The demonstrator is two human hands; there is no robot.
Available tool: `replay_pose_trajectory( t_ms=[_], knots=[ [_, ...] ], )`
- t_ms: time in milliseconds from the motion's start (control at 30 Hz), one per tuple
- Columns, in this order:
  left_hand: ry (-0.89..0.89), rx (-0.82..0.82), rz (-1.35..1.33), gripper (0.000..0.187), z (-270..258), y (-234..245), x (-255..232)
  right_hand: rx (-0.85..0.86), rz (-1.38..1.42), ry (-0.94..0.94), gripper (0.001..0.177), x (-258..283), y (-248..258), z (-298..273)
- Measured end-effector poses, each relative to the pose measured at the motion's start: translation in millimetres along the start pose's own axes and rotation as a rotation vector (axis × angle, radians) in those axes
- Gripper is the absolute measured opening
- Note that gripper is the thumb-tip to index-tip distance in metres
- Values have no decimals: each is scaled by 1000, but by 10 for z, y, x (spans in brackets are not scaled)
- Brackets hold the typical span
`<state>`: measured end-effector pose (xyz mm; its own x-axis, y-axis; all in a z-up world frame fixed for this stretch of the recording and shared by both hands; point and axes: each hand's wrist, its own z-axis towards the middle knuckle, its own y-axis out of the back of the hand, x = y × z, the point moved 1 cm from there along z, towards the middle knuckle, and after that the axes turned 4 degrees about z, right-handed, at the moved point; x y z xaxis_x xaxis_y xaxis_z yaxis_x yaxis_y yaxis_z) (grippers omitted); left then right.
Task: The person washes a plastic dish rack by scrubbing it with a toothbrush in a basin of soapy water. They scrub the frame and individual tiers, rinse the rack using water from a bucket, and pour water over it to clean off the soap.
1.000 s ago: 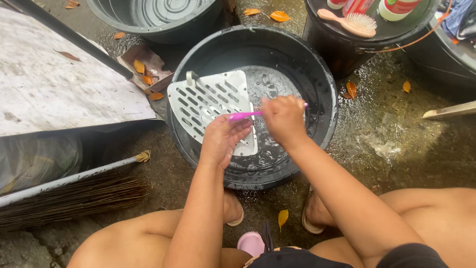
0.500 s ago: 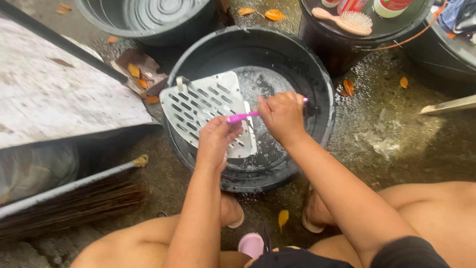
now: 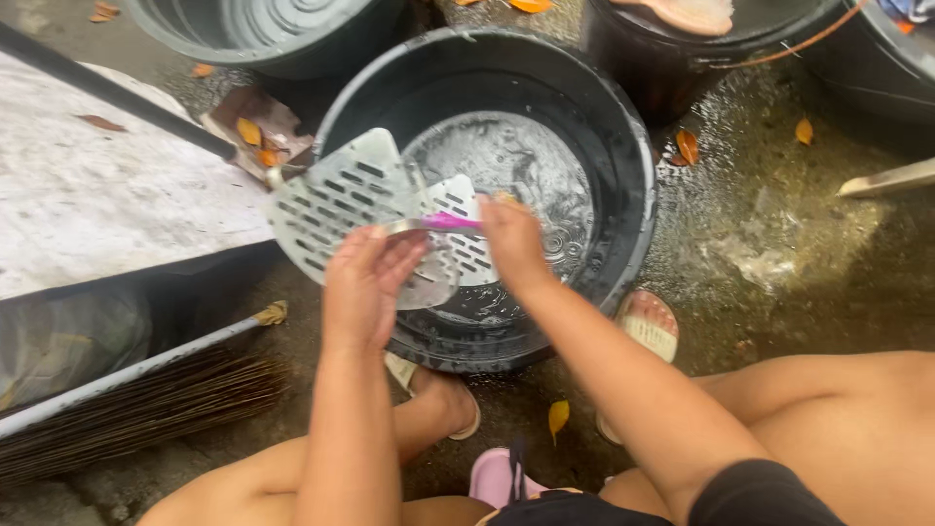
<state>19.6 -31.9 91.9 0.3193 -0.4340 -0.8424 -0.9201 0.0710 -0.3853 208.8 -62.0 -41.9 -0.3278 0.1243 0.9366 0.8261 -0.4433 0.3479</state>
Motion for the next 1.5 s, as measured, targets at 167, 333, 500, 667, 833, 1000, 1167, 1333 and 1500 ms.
replay_pose_trajectory(
  t_ms=[167, 333, 500, 667, 833, 1000, 1167, 1333, 1500],
  knots=[
    [4, -40, 12, 12, -83, 86, -153, 67, 11, -65, 51, -94, -111, 6],
    [-31, -15, 9, 13, -91, 91, -157, 8, -37, -20, 54, -70, -368, -4],
    [24, -24, 7, 14, -158, 27, -158, 70, 182, -73, 56, 176, -340, -76],
    [47, -78, 58, 16, -210, 71, -214, 13, 124, 30, 51, 187, -272, -146],
    [58, -51, 48, 10, -249, 129, -197, 44, 50, 12, 50, 121, -291, -221],
    [39, -31, 31, 8, -230, 84, -106, -122, 72, 211, 47, 140, -273, -290],
    [50, -60, 31, 12, -149, 11, -75, -118, 75, 177, 45, 105, -232, -304],
    [40, -46, 34, 13, -179, -11, -111, -86, 99, 14, 48, -30, -265, -299],
    [29, -37, 12, 10, -198, 49, -149, -36, 127, 34, 52, 58, -389, -390]
  ],
)
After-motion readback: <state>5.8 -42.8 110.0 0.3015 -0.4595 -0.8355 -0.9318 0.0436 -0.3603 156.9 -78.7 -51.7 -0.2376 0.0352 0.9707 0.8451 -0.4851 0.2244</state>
